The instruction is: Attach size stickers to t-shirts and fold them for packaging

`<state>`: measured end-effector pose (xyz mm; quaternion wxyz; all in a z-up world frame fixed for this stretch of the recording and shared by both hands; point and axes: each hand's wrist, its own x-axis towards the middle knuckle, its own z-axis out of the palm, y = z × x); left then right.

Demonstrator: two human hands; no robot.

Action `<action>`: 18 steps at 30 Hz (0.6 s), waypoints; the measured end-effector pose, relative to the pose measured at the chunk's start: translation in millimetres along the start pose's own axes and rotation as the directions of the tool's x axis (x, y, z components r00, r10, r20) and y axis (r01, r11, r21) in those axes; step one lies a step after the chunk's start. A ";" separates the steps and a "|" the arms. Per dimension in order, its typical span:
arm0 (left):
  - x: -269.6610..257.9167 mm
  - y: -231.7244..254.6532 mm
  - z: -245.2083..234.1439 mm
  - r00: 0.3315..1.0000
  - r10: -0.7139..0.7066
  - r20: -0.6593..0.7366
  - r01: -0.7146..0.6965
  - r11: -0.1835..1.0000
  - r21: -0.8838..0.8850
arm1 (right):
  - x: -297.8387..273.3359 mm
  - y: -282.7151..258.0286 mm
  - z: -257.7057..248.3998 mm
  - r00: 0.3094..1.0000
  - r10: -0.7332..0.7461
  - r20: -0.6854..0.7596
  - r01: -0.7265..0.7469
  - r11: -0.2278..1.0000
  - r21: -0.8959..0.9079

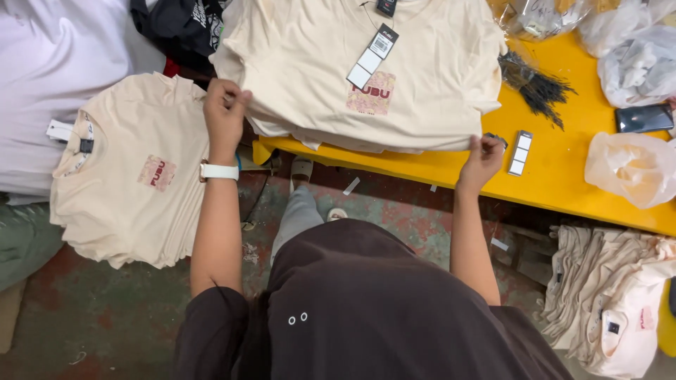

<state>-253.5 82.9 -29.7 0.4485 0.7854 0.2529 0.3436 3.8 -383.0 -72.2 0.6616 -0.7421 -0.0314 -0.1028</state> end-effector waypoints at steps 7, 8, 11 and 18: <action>-45.0 55.4 -29.8 0.965 0.005 -0.263 -0.122 0.894 -0.431 | 76.3 -73.6 14.0 0.925 -0.319 0.209 0.280 0.940 0.196; -56.0 52.8 -37.9 0.977 0.031 -0.213 -0.109 0.925 -0.365 | 77.9 -84.8 26.1 0.872 -0.302 0.385 0.260 0.952 0.160; -63.4 114.8 -118.2 0.815 0.152 -0.559 -0.279 0.949 -0.149 | 139.3 -135.5 49.0 0.834 -0.311 0.455 0.011 0.834 0.551; -139.4 25.1 -283.8 0.756 0.196 -0.625 -0.007 0.957 0.292 | 62.7 -172.1 227.4 0.578 -0.057 0.814 -0.401 0.849 0.344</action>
